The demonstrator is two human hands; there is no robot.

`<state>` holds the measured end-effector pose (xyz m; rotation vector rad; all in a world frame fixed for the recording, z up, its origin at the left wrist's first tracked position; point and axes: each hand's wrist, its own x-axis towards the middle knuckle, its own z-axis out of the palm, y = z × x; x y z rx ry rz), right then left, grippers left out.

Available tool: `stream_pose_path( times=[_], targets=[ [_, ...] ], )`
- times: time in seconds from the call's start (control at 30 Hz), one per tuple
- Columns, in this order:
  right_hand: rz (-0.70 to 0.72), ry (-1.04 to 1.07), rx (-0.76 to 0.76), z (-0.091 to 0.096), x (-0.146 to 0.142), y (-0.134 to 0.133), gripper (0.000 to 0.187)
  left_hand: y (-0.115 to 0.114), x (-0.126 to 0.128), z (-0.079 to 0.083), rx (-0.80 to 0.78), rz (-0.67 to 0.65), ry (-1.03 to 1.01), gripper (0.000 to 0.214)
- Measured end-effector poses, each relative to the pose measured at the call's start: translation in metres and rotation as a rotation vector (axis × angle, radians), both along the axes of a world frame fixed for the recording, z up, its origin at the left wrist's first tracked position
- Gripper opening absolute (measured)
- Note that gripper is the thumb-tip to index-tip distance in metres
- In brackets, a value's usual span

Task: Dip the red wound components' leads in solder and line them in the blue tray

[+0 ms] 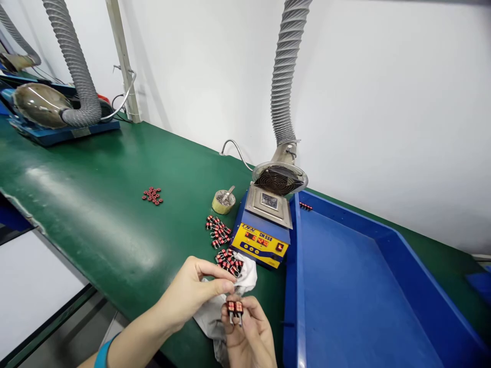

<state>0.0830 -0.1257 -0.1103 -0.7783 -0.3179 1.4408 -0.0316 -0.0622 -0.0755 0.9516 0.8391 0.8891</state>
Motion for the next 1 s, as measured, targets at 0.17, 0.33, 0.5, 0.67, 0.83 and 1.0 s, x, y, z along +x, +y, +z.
stream_pose_path(
  times=[0.17,0.33,0.5,0.67,0.83,1.0],
  targets=[
    [0.013,-0.017,-0.005,-0.002,0.003,0.000,0.022,0.001,-0.002,0.000,0.089,-0.069,0.068,0.015],
    [0.031,-0.012,0.008,-0.005,0.004,-0.001,0.020,0.004,-0.006,0.006,0.244,-0.045,0.165,0.023],
    [0.048,-0.009,0.012,-0.007,0.004,-0.002,0.020,0.002,-0.002,0.007,0.054,-0.112,0.060,0.021],
    [0.062,-0.002,0.013,-0.003,0.003,-0.002,0.019,-0.001,0.007,0.005,0.008,0.048,-0.056,0.016],
    [0.068,0.005,0.009,-0.003,0.004,-0.003,0.020,0.000,0.005,0.007,0.069,0.174,-0.121,0.018],
    [0.053,0.009,-0.002,-0.004,0.003,-0.003,0.020,-0.003,0.005,0.008,0.012,-0.094,-0.047,0.016]
  ],
)
